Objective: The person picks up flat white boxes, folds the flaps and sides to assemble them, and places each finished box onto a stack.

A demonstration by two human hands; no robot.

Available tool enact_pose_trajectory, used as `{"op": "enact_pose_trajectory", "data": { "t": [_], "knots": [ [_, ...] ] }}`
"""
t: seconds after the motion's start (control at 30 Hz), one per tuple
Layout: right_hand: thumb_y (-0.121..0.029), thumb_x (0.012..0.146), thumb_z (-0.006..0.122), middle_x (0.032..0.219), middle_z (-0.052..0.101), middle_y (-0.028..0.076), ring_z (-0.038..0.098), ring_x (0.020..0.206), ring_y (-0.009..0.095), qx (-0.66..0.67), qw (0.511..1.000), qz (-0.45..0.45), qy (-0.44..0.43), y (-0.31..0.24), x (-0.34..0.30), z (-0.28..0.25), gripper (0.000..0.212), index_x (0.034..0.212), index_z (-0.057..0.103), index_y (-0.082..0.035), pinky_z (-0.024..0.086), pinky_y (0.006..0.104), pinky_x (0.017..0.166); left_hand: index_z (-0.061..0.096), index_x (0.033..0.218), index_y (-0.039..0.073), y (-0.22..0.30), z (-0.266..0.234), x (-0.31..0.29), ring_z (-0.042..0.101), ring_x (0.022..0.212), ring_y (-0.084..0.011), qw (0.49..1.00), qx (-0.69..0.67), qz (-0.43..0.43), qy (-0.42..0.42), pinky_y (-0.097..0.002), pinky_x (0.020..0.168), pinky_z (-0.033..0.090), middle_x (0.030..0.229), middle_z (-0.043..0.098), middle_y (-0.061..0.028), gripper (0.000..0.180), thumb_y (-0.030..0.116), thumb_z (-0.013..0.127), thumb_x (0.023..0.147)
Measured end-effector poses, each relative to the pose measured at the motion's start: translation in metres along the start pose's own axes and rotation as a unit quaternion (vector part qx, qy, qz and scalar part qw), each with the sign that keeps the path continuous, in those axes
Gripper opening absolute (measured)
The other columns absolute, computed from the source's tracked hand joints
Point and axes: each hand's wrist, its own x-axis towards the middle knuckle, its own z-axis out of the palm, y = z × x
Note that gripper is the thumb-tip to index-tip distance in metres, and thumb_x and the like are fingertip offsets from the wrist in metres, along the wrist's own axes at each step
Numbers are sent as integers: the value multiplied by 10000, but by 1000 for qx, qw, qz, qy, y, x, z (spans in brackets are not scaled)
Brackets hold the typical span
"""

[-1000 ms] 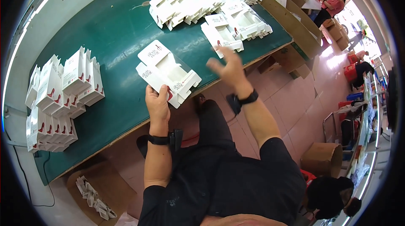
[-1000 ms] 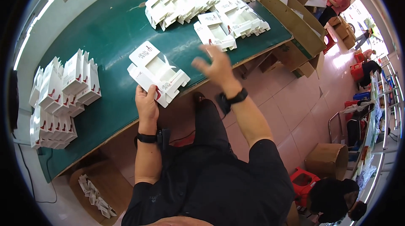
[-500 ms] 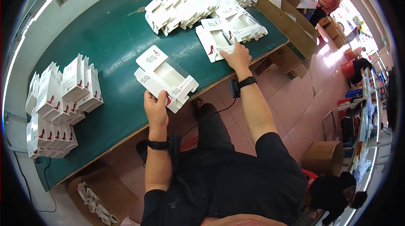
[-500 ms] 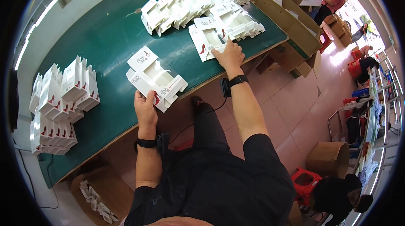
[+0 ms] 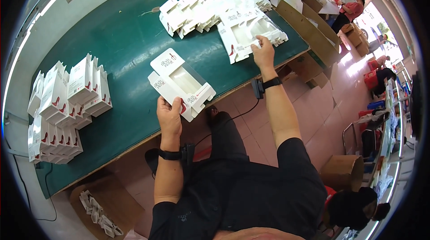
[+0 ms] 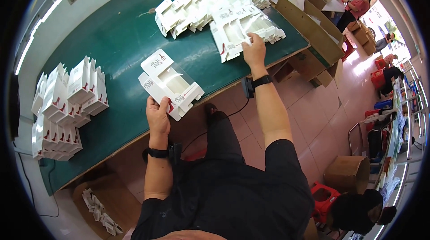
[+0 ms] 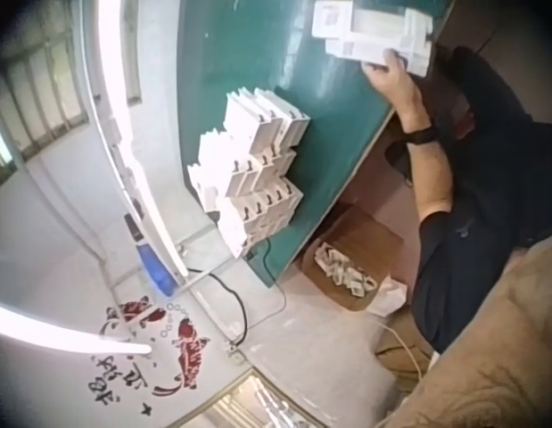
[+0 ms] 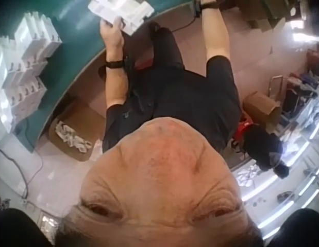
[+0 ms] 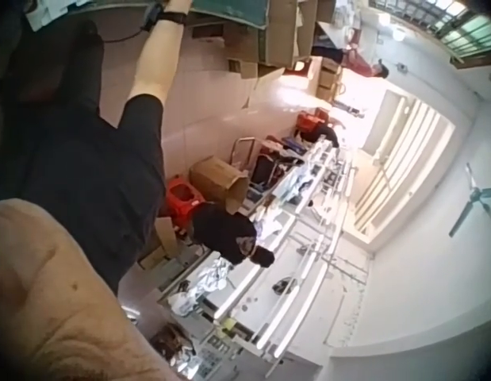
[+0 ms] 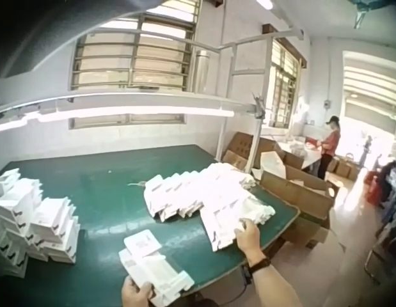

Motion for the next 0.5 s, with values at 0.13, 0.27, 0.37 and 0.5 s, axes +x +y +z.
{"op": "enact_pose_trajectory", "data": {
  "t": [0.13,0.27,0.37,0.5],
  "knots": [
    [-163,804,726,1086,660,153,640,1032,323,-55,998,-17,41,27,33,-5,438,1218,645,-45,516,416,903,473,1287,-53,-1,3,0,638,1088,-177,1000,-7,-3,-5,-322,972,520,1214,635,-145,354,9,616,970],
    [-175,824,711,1138,641,156,619,1073,335,-169,985,3,38,26,40,1,402,1199,648,-45,510,426,932,483,1294,-29,-2,1,0,644,1081,-170,1000,-6,-1,-4,-321,963,523,1218,644,-130,332,8,600,986],
    [-202,840,702,1186,623,156,601,1106,338,-167,985,34,42,22,34,6,381,1182,652,-42,497,432,966,479,1301,-28,-2,0,2,646,1079,-170,1000,-11,-8,-8,-321,961,525,1221,644,-130,342,11,605,985],
    [-168,843,703,1147,630,152,600,1104,322,-195,967,-76,145,24,28,1,353,1169,658,-41,492,436,964,479,1304,-27,-4,1,3,647,1075,-169,1000,-12,-14,-12,-318,954,530,1224,643,-129,351,14,613,982]
  ]
}}
